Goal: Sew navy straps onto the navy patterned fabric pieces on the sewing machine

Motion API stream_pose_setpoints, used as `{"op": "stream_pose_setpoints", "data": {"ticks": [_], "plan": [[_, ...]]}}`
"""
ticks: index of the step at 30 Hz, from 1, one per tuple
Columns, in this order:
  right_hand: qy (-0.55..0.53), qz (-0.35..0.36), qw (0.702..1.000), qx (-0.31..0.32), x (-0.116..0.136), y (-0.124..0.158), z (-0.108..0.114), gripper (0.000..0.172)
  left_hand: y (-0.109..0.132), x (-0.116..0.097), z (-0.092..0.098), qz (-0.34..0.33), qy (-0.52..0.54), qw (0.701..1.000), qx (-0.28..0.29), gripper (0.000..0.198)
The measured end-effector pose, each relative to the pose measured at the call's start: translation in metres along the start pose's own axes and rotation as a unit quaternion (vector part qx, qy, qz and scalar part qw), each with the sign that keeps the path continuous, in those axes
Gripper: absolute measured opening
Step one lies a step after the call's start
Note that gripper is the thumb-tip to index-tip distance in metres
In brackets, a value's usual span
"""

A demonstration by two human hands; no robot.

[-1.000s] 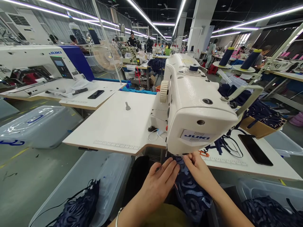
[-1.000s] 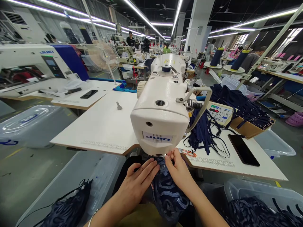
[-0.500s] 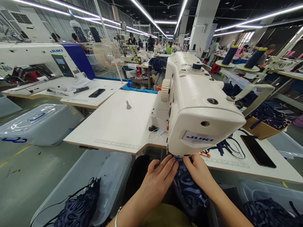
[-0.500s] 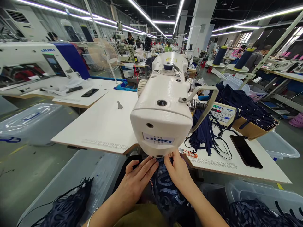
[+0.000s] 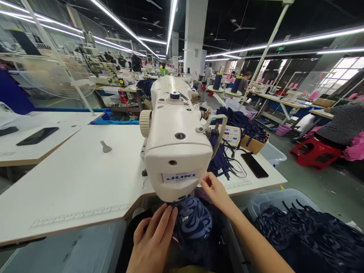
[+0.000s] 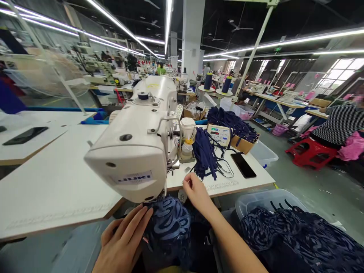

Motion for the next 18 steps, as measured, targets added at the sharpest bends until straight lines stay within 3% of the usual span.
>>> {"op": "stream_pose_setpoints", "data": {"ticks": [5,9,13,18], "plan": [[0.059,-0.086,0.991,-0.086,-0.069,-0.029,0.061,0.017,0.001,-0.004,0.002,0.037,0.024,0.999,-0.001,0.043],[0.085,-0.153,0.978,-0.110,-0.113,-0.045,0.079,0.018,0.000,-0.007,0.000,0.023,0.016,1.000,-0.009,0.044],[0.070,-0.175,0.974,-0.130,-0.128,-0.044,0.073,0.023,-0.001,-0.008,0.000,0.005,0.001,1.000,-0.021,0.046],[-0.026,-0.162,0.972,-0.170,-0.121,-0.028,0.080,0.019,-0.007,-0.010,-0.001,-0.014,-0.029,0.999,-0.011,0.043]]}}
Point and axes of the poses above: each hand's wrist, its own y-axis away from the middle knuckle, its own z-axis out of the back of the hand, x = y × z, the point moved 4 cm from there along -y, towards the middle knuckle, and after that the axes turned 8 degrees about x, right-handed, at the moved point
